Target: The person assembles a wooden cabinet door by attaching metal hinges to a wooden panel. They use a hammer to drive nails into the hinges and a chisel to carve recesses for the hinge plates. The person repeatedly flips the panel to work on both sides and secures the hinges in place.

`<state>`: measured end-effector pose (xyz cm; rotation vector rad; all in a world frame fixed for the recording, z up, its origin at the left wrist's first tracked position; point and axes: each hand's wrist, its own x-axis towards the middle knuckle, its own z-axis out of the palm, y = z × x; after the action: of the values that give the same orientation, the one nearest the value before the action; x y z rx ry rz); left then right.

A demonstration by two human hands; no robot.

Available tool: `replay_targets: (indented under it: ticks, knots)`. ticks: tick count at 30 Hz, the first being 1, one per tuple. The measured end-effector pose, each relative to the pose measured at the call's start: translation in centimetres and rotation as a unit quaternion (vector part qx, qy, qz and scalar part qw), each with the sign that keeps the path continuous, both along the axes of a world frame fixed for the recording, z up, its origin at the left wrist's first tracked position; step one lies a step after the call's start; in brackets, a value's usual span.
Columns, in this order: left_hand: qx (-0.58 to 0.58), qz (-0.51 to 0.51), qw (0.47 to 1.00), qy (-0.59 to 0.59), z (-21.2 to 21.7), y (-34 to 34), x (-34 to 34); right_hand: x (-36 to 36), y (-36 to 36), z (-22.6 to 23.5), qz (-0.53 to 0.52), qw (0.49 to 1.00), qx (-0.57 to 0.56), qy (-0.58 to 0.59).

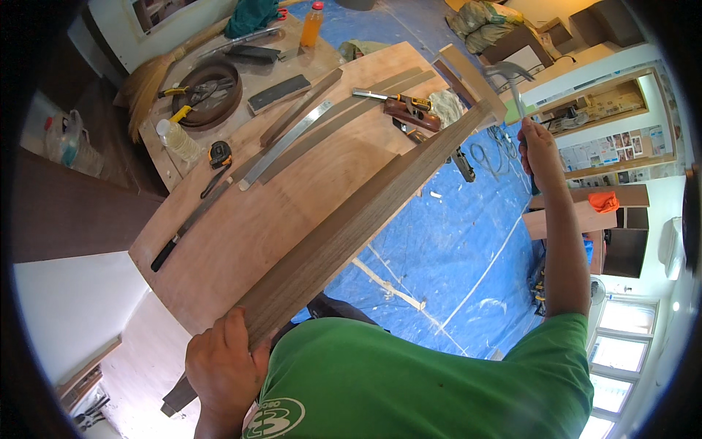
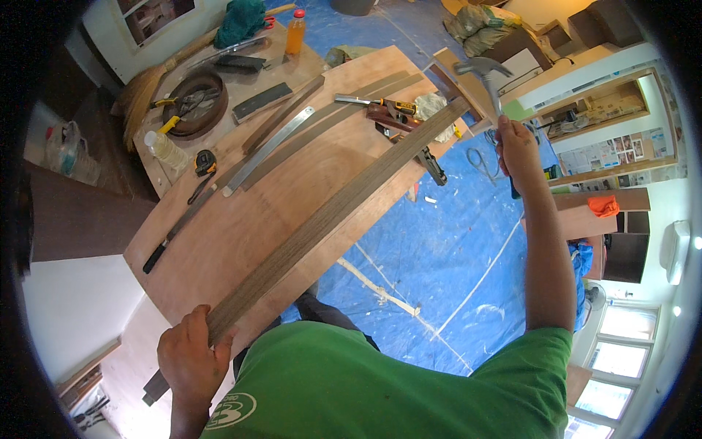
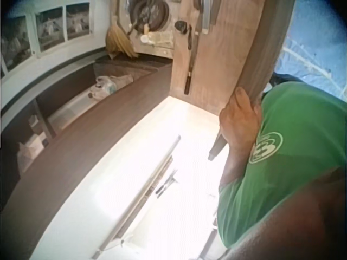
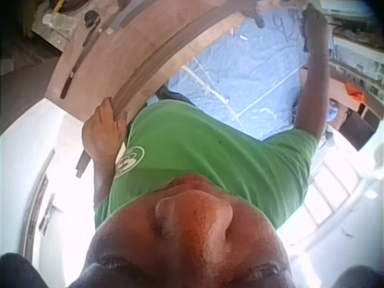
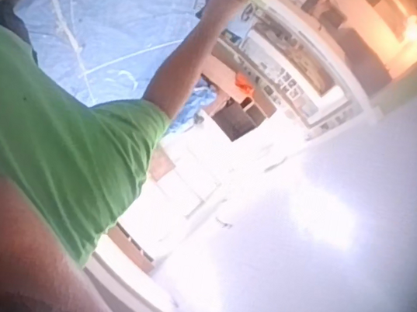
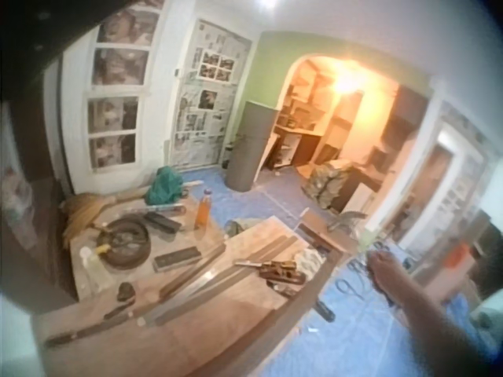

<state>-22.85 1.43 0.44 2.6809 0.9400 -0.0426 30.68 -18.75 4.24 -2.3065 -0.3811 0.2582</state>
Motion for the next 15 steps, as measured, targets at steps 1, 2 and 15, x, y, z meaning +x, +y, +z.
replay_targets:
  ticks: [1,2,15]
  knots:
    - [0.003,0.000,1.000,0.000,0.0,0.0,0.0,-1.1,0.7,0.4,0.018,0.999,-0.028,0.007]
    - [0.005,-0.002,1.000,0.000,0.0,0.1,0.1,-1.8,0.9,0.7,0.034,0.998,-0.058,0.012]
    - [0.054,-0.043,0.997,-0.036,-0.8,-0.2,-0.4,-2.8,3.8,0.2,0.089,0.971,-0.223,-0.001]
